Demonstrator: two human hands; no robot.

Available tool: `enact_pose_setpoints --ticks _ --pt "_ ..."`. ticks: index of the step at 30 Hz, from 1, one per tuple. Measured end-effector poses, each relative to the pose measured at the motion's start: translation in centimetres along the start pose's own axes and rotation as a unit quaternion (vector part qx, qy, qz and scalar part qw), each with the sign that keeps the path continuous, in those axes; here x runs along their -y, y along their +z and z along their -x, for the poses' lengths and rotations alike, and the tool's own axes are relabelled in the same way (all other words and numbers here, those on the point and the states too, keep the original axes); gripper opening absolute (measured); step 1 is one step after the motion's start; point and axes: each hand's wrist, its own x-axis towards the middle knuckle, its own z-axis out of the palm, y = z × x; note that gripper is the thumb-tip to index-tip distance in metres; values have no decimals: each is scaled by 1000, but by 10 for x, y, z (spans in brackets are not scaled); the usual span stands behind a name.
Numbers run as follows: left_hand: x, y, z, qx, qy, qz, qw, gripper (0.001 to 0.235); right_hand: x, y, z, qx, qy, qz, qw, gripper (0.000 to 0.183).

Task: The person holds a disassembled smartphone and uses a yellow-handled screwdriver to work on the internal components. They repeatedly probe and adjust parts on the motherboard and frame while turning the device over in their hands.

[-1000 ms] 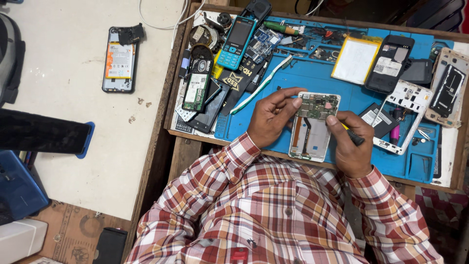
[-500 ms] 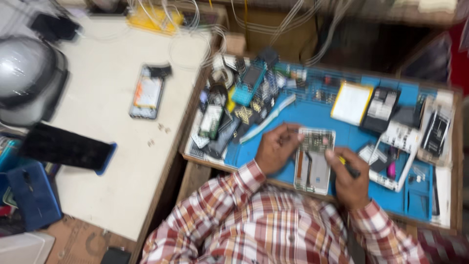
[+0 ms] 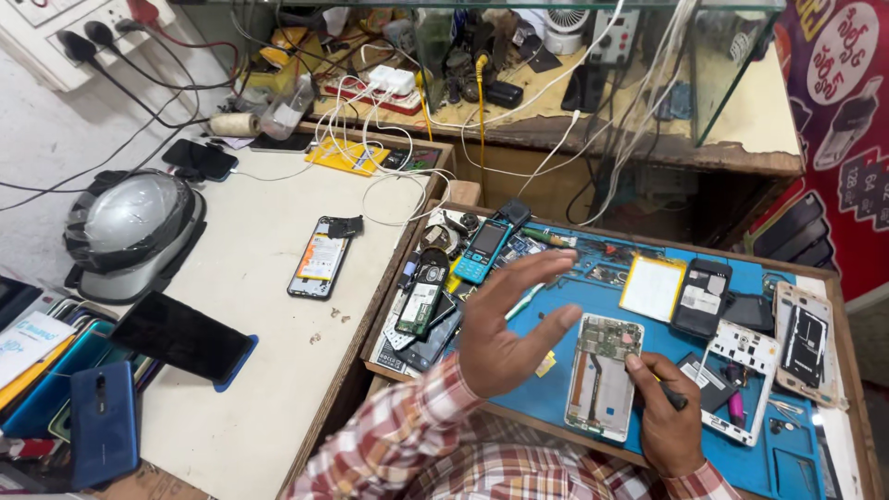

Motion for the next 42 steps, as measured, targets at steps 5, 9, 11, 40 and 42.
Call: enact_pose_setpoints --ticks 5,9,11,40,42 --pt "-61 -68 -34 51 101 -132 985 42 4 3 -1 7 -14 6 1000 27" --pt "-69 -89 -30 89 74 -174 978 41 10 7 0 7 -15 11 1000 26" --pt "-64 -87 -13 101 41 -175 979 40 11 8 2 10 -23 21 999 25" --pt "46 38 -87 183 226 5 957 31 -29 -4 -10 -51 31 28 998 24" --pt "58 31 -93 171 88 -110 975 34 -44 -16 -3 -54 29 55 997 24"
